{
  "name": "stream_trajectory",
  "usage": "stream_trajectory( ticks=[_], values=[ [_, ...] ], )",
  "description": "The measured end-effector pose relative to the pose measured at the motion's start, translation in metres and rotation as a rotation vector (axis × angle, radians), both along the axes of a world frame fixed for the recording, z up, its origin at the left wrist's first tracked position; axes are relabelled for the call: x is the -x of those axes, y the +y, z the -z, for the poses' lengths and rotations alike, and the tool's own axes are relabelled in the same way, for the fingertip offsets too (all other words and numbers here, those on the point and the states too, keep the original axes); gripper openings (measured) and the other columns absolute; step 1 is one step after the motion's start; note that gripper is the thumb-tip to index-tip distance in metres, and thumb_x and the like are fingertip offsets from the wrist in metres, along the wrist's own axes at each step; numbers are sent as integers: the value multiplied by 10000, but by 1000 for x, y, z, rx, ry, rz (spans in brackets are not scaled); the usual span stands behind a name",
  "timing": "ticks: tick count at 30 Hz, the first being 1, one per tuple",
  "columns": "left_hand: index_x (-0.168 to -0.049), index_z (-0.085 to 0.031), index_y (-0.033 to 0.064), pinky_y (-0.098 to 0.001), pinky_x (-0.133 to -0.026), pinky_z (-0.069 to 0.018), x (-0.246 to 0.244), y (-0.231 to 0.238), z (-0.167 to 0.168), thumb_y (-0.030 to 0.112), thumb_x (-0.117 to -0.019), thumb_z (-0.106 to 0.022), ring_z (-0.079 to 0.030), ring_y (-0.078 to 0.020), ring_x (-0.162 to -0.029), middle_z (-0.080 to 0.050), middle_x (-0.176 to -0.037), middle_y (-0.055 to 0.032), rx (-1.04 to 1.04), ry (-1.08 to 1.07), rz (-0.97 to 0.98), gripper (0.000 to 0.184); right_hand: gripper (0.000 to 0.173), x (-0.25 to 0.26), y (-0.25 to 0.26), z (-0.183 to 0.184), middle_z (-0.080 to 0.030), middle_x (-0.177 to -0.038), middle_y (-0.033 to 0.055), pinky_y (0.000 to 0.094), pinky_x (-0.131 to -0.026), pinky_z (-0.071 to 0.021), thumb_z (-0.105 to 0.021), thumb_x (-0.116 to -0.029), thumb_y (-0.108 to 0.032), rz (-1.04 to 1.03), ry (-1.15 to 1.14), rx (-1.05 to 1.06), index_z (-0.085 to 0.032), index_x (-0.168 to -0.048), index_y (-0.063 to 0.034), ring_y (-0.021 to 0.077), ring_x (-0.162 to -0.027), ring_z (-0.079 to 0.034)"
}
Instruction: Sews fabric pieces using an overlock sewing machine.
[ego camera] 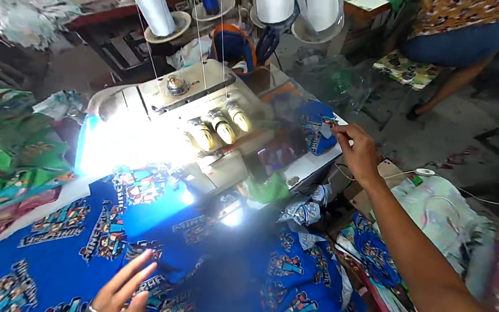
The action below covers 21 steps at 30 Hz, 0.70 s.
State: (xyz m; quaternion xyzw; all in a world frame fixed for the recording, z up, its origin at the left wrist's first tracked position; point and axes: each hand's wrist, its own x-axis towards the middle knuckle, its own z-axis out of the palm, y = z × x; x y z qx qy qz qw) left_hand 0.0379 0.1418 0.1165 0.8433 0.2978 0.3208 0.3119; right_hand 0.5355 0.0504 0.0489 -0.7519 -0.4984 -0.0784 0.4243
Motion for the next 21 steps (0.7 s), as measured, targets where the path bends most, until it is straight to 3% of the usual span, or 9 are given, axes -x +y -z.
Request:
stream_trajectory(
  ticks=[4,8,13,18,21],
  values=[
    [-1272,-692,62,-304,-1084,-488,0,-18,18,225,-1090,-495,-589,-106,-1285,-655,-1367,-49,90,-16,-14,314,237,-17,31,-5,-636,-1224,232,500,-979,-512,-542,-1034,-48,-35,-30,19,-691,-1213,-2,377,-1124,-631],
    [-1249,-689,7,-323,-1083,-503,-3,-27,29,162,-1079,-504,-619,-130,-1258,-676,-1327,-104,124,-1,-2,295,355,-38,51,-7,-540,-1412,247,602,-1056,-410,-705,-932,-73,-186,-116,146,-706,-1285,-114,457,-1271,-518],
    [-1228,-686,-44,-307,-1092,-496,-7,-34,32,122,-1068,-508,-625,-134,-1252,-691,-1286,-140,150,20,-4,291,458,-41,52,-9,-507,-1455,234,605,-1061,-414,-851,-826,-232,-242,-87,195,-683,-1223,-75,450,-1310,-496],
    [-1210,-701,-33,-290,-1073,-506,-10,-33,35,129,-1067,-512,-647,-127,-1221,-707,-1259,-142,114,39,7,287,167,-36,55,-3,-595,-1347,217,568,-1047,-427,-723,-941,-164,-188,-66,97,-754,-1072,-65,415,-1246,-548],
    [-1215,-701,-27,-277,-1074,-497,-12,-33,32,125,-1067,-513,-647,-118,-1217,-711,-1254,-138,92,45,9,283,202,-39,61,-12,-648,-1259,213,488,-1030,-483,-639,-993,-140,-148,70,-29,-716,-1102,12,347,-1197,-608]
  ],
)
